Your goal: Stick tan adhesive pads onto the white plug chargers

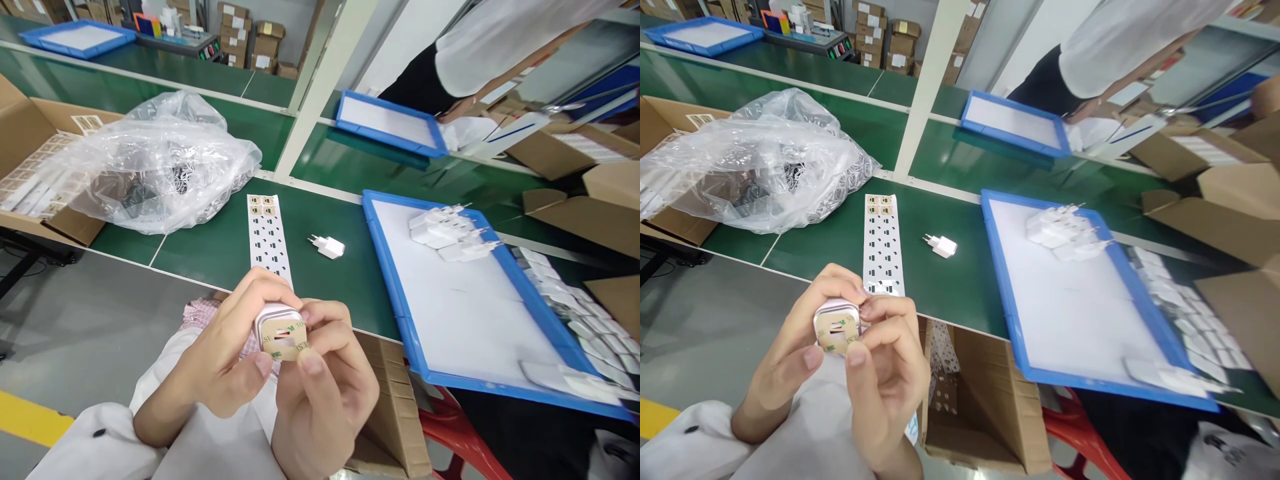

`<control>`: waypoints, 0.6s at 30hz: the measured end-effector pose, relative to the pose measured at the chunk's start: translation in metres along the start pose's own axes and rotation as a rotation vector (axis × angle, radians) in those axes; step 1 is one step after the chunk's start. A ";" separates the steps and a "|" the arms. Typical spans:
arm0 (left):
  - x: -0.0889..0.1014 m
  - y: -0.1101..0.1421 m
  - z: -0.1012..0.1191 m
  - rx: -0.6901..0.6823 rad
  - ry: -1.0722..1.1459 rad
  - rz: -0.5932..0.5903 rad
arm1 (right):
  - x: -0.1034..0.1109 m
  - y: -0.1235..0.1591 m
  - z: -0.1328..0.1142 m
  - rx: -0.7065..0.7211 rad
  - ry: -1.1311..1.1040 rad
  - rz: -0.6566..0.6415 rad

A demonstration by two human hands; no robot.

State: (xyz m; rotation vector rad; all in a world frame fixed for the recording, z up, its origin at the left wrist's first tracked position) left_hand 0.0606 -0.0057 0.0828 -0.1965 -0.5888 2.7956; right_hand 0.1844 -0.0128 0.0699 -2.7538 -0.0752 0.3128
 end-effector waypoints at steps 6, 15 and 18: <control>0.000 0.001 0.000 -0.015 0.000 -0.018 | -0.001 0.001 0.000 -0.001 -0.011 -0.006; -0.001 0.000 0.000 -0.030 -0.003 -0.033 | 0.000 -0.001 0.001 0.017 -0.026 0.008; -0.002 0.002 0.000 -0.030 -0.008 -0.035 | -0.001 0.000 0.001 0.020 -0.025 0.004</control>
Point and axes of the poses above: each hand's wrist, its own y-axis away from the middle knuckle, its own x-axis out of the back of the hand, z = x × y, the point moved 6 cm from there along -y, towards the middle knuckle, and after that the axes turned 7 degrees about -z, right-handed, at the moved point
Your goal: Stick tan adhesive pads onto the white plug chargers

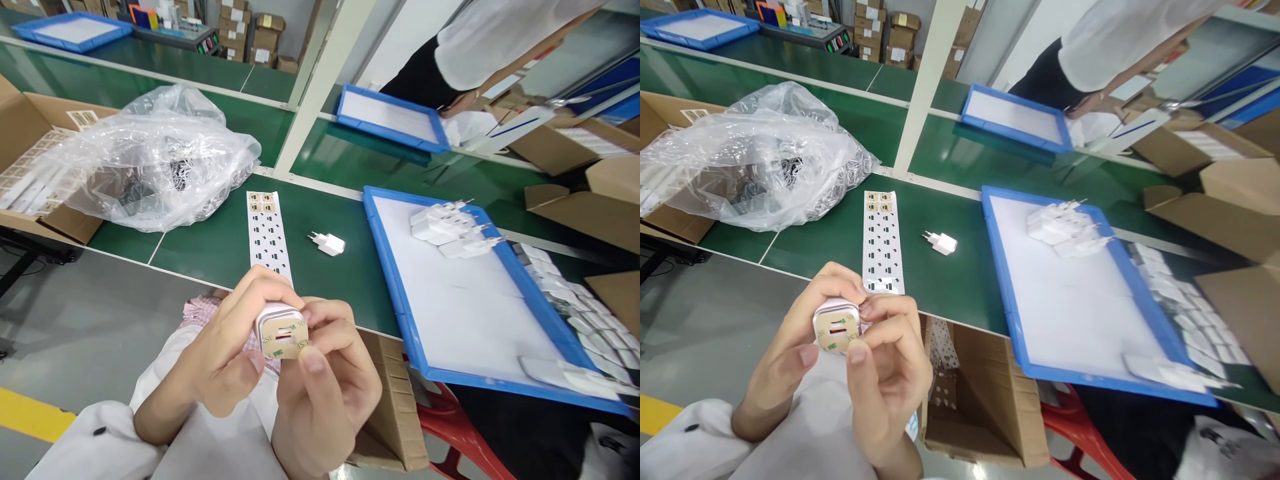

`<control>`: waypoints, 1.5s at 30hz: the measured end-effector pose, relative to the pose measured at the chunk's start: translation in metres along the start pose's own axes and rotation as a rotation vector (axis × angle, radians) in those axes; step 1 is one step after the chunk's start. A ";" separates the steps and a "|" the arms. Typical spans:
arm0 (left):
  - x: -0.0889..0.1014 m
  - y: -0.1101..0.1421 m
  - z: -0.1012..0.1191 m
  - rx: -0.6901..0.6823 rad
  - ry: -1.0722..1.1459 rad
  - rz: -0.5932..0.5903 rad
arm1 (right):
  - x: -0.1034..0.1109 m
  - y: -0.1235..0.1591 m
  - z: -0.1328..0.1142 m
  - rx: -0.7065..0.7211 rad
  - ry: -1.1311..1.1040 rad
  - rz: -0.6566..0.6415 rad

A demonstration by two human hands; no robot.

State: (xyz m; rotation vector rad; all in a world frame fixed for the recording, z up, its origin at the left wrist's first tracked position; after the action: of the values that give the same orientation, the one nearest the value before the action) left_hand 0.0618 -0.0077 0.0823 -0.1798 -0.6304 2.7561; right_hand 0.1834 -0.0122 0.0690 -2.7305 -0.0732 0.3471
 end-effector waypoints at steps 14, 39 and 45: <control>0.000 -0.003 0.000 -0.001 -0.003 0.020 | 0.002 0.001 -0.001 0.030 0.013 -0.012; 0.001 -0.002 -0.001 -0.017 -0.146 0.059 | 0.001 -0.001 -0.014 0.225 0.315 -0.026; 0.004 -0.001 -0.003 -0.034 -0.279 0.068 | -0.003 -0.001 -0.032 0.423 0.741 0.087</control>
State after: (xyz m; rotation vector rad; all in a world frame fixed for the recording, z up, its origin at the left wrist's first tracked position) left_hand 0.0585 -0.0046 0.0797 0.1823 -0.7539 2.8626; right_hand 0.1887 -0.0237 0.0983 -2.2758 0.2859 -0.5709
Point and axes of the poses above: each hand's wrist, its own y-axis away from the middle knuckle, its own x-axis out of the back of the hand, z = x × y, the point moved 6 cm from there along -y, towards the middle knuckle, and after that the axes turned 7 degrees about -z, right-handed, at the moved point
